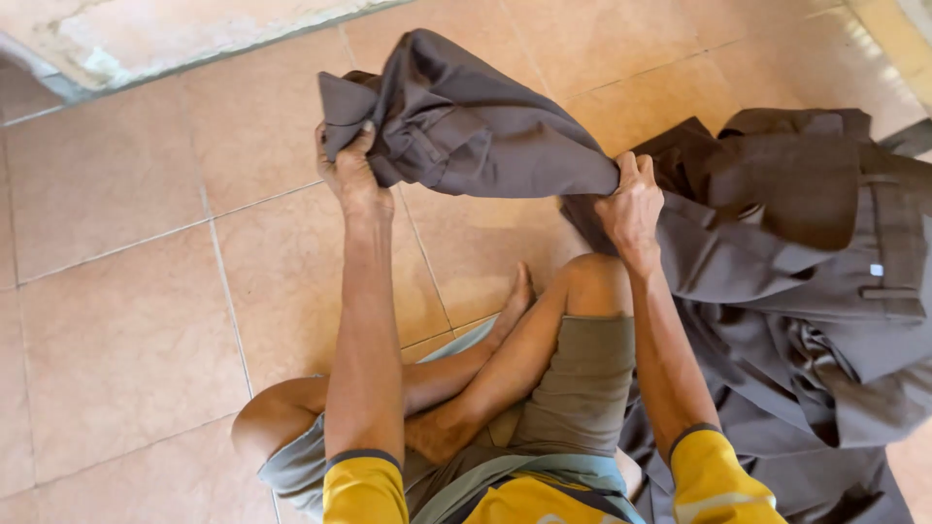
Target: A person sitting on the floor picks up a pair of brown pants and folds them into a neat square.
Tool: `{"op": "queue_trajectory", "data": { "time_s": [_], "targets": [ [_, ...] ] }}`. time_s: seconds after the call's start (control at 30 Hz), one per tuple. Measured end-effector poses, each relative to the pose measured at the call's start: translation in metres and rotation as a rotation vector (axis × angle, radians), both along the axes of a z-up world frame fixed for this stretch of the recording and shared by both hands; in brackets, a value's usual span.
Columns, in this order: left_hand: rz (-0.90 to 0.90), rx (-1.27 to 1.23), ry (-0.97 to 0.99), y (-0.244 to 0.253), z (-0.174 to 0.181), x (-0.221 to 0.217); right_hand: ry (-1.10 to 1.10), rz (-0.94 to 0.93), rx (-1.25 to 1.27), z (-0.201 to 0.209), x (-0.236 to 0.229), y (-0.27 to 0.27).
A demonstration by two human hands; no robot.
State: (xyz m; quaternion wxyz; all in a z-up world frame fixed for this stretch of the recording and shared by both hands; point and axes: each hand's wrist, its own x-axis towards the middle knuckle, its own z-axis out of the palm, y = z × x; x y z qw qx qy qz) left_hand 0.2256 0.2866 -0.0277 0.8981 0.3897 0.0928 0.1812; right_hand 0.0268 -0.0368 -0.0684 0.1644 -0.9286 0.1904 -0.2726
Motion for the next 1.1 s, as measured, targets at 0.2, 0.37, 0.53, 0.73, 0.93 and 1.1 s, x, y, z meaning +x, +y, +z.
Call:
{"op": "queue_trajectory", "data": {
  "time_s": [0.2,0.37,0.53,0.73,0.93,1.1],
  "targets": [
    [0.114,-0.110,0.157,0.147,-0.009,-0.020,-0.123,0.156,-0.148,-0.015,0.042,0.115],
    [0.144,0.194,0.502,0.219,-0.095,-0.067,0.457,0.582,-0.086,-0.050,0.060,0.184],
    [0.127,0.685,0.906,0.245,-0.187,-0.120,0.803,0.568,-0.083,-0.067,0.061,0.180],
    [0.228,0.895,0.979,0.188,-0.204,-0.161,0.951,0.262,0.112,-0.177,0.078,0.133],
    [0.110,0.656,0.924,0.138,-0.156,-0.153,0.551,0.435,0.115,-0.258,0.077,0.217],
    [0.002,0.615,0.987,0.143,-0.129,-0.128,0.312,1.122,0.623,-0.169,-0.021,0.357]
  ]
}}
